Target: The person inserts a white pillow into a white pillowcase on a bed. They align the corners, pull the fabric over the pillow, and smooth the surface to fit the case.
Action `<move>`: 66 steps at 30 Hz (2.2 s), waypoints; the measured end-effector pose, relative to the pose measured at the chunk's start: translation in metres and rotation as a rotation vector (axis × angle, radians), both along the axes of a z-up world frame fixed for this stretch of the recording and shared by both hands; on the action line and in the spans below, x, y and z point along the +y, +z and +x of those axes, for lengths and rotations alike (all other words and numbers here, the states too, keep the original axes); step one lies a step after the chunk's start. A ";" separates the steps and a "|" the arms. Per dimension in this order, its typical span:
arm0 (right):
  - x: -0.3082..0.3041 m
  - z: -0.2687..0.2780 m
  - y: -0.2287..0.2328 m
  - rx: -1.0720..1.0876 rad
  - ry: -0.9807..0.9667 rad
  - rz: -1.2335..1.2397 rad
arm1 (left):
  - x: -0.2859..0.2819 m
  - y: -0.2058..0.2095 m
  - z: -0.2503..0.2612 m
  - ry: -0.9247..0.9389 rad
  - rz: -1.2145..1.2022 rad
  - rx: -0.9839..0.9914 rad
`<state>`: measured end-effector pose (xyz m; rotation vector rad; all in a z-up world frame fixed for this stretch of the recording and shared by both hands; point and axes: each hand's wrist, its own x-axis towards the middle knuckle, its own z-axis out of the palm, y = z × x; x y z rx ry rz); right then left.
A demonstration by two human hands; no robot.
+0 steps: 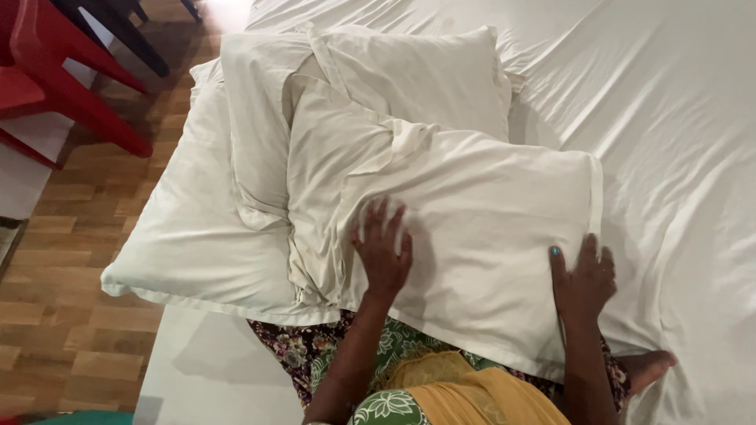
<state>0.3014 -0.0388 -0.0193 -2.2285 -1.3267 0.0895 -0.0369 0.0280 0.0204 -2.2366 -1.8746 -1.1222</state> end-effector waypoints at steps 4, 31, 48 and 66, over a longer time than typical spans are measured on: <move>0.006 -0.020 0.022 -0.254 0.086 0.220 | -0.016 0.008 0.046 -0.312 -0.115 0.003; 0.053 -0.001 -0.018 0.131 0.062 0.133 | 0.064 0.065 0.009 -0.162 -0.028 -0.102; 0.046 -0.008 -0.006 0.164 0.116 0.306 | 0.252 0.043 -0.062 -0.015 0.091 -0.129; 0.022 -0.051 0.035 -0.089 0.229 0.359 | 0.079 0.047 0.020 -0.305 -0.016 -0.089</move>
